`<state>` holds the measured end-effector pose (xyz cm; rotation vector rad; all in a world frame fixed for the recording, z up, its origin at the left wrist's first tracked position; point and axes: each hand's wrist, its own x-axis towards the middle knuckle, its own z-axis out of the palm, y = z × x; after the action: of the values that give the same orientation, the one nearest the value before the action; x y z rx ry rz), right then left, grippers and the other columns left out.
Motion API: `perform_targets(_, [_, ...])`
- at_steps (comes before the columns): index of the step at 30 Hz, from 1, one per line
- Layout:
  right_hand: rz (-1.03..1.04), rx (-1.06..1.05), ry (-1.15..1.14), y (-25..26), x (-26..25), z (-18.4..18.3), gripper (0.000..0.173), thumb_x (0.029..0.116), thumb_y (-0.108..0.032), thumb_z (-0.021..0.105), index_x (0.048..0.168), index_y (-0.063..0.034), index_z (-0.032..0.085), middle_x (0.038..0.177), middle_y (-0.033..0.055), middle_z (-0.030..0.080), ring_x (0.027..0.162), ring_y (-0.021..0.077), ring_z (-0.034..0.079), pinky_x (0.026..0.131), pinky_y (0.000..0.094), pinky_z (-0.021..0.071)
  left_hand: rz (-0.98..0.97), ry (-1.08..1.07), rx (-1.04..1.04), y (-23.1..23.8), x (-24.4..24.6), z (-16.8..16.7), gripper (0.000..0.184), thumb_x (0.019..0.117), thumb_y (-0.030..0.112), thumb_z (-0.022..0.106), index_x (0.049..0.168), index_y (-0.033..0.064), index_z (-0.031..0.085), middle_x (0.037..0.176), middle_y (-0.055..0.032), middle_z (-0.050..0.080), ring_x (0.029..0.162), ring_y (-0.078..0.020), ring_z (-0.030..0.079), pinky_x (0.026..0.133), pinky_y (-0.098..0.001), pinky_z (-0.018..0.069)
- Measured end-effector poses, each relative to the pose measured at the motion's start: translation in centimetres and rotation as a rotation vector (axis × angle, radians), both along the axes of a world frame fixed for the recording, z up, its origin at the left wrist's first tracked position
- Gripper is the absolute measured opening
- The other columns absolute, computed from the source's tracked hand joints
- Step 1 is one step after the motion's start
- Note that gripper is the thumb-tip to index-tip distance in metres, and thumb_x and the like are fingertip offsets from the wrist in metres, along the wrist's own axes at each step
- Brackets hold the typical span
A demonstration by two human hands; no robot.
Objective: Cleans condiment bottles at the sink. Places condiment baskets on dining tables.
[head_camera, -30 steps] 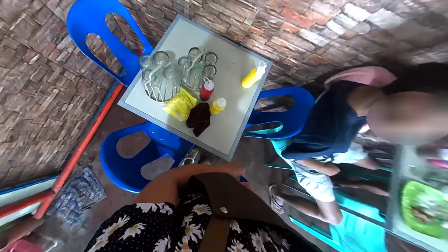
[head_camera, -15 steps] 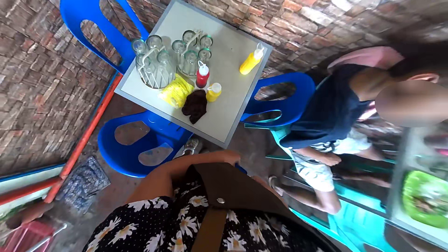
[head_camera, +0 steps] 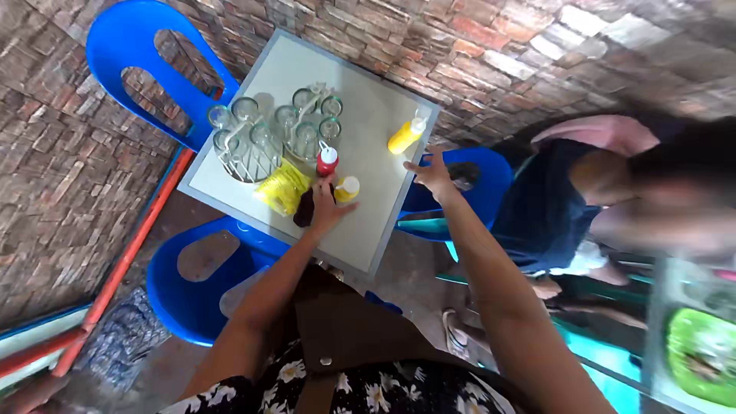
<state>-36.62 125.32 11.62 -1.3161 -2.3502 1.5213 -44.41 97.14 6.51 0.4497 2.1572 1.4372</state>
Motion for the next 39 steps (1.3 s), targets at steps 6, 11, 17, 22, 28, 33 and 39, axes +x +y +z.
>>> perform_targets(6, [-0.139,0.069,0.053,2.9,-9.0,-2.9,0.098,0.0906,-0.037,0.079,0.161,-0.0061,0.019,0.153,0.0272,0.043,0.134,0.0421,0.05,0.104,0.061,0.0468,-0.045,-0.015,0.101,3.5,-1.6,-2.0,0.067,0.0783,0.035,0.089,0.135,0.009,0.065,0.142,-0.0208,0.057,0.135,-0.0355,0.051,0.111,-0.0509,0.0439])
perform_targets(11, [0.032,0.255,-0.067,1.2,-7.2,-3.6,0.081,0.1019,-0.051,0.058,0.156,-0.0018,0.025,0.136,0.0313,0.057,0.123,0.0471,0.059,0.103,0.0639,0.0462,-0.176,-0.003,0.248,2.6,-2.8,-2.7,0.049,0.0867,0.027,0.082,0.126,0.0005,0.068,0.131,-0.0164,0.067,0.129,-0.0276,0.058,0.114,-0.0434,0.0432])
perform_targets(17, [0.342,0.145,-0.096,-6.4,0.5,-2.0,0.066,0.0988,-0.029,0.067,0.148,0.0065,0.041,0.14,0.0297,0.056,0.126,0.0383,0.059,0.107,0.052,0.0489,-0.08,0.007,0.471,-1.1,-1.7,-0.3,0.041,0.0828,0.011,0.08,0.114,-0.012,0.065,0.117,-0.0224,0.069,0.116,-0.0233,0.066,0.104,-0.0362,0.0525])
perform_targets(22, [0.421,0.063,-0.068,-14.7,8.5,-1.1,0.063,0.0918,-0.023,0.077,0.14,0.0076,0.051,0.134,0.03,0.06,0.118,0.0397,0.064,0.1,0.0541,0.0534,0.184,0.002,0.549,-5.7,0.5,1.1,0.035,0.0815,0.009,0.077,0.108,-0.0117,0.065,0.111,-0.0178,0.07,0.112,-0.0202,0.066,0.103,-0.0373,0.0529])
perform_targets(28, [0.533,0.056,0.136,-21.3,16.8,-1.5,0.063,0.0903,-0.021,0.077,0.137,0.0127,0.05,0.119,0.0276,0.068,0.105,0.0326,0.071,0.092,0.0483,0.0579,0.37,0.182,0.629,-11.7,5.9,2.3,0.028,0.0762,0.002,0.078,0.102,-0.0016,0.067,0.109,-0.008,0.07,0.109,-0.0168,0.067,0.098,-0.0369,0.056])
perform_targets(33, [0.732,0.051,0.145,-25.9,20.5,0.1,0.064,0.0904,-0.029,0.077,0.139,0.0071,0.054,0.121,0.025,0.068,0.108,0.0344,0.07,0.094,0.0531,0.0563,0.618,0.165,0.583,-18.6,14.7,4.7,0.027,0.0778,0.005,0.083,0.101,0.0036,0.068,0.107,-0.0043,0.069,0.106,-0.0148,0.066,0.094,-0.0351,0.0575])
perform_targets(39, [1.016,-0.012,0.107,-35.2,20.9,1.7,0.064,0.0891,-0.031,0.078,0.136,0.0067,0.056,0.118,0.0255,0.069,0.107,0.0363,0.069,0.095,0.0562,0.0546,1.013,0.184,0.629,-31.0,25.6,7.1,0.022,0.0826,0.014,0.077,0.097,0.0015,0.066,0.088,0.0026,0.073,0.085,-0.0054,0.07,0.082,-0.0272,0.0597])
